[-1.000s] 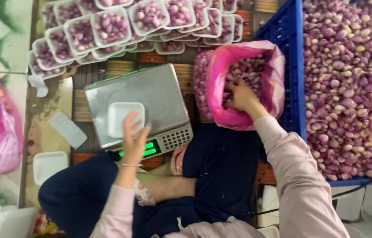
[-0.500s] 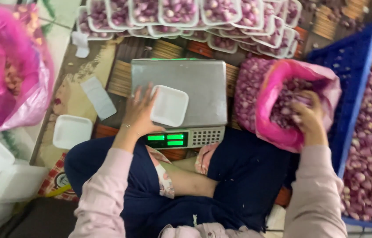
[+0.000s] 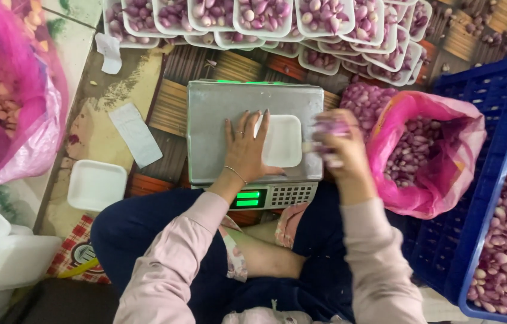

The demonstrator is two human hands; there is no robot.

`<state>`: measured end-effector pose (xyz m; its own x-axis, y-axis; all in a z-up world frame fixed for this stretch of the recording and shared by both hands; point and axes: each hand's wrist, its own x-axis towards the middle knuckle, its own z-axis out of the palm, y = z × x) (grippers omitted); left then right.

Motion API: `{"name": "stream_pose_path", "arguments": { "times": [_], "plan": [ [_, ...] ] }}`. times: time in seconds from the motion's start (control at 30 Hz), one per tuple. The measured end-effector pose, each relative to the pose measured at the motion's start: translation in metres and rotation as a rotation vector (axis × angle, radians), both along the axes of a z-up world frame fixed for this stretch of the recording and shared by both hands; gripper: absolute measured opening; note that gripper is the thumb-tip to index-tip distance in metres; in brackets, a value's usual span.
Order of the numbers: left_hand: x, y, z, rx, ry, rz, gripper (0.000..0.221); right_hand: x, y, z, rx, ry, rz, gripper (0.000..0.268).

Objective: The person weighs small purple onions on a digital scale and places them into white plastic trays, then stacks the trays on the floor.

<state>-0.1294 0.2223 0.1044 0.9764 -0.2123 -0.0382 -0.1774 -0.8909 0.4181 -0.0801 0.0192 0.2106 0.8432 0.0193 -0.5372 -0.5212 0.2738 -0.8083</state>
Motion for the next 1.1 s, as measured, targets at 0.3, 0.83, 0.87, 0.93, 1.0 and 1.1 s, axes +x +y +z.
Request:
{"name": "stream_pose_path", "arguments": {
  "times": [0.3, 0.83, 0.87, 0.93, 1.0, 1.1],
  "plan": [
    [-0.003, -0.002, -0.02, -0.138, -0.11, 0.122, 0.149, -0.016, 0.06, -0.102, -0.938, -0.987, 0.188, 0.04],
    [0.0, 0.019, -0.016, -0.162, -0.082, 0.016, 0.123, -0.018, 0.016, -0.094, -0.474, -0.901, 0.172, 0.028],
    [-0.002, 0.022, -0.01, -0.183, -0.051, 0.016, 0.13, -0.02, 0.007, -0.099, -0.437, -0.873, 0.119, 0.028],
    [-0.001, 0.037, 0.009, -0.217, -0.062, 0.06, 0.123, -0.026, -0.013, -0.077, -0.514, -0.874, 0.072, 0.026],
    [-0.005, 0.061, 0.028, -0.252, -0.069, 0.104, 0.118, -0.038, -0.032, -0.059, -0.591, -0.87, 0.025, 0.023],
    [-0.014, 0.11, 0.053, -0.314, -0.222, 0.167, 0.095, -0.057, -0.055, -0.042, -0.674, -0.783, -0.095, 0.019]
  ]
}}
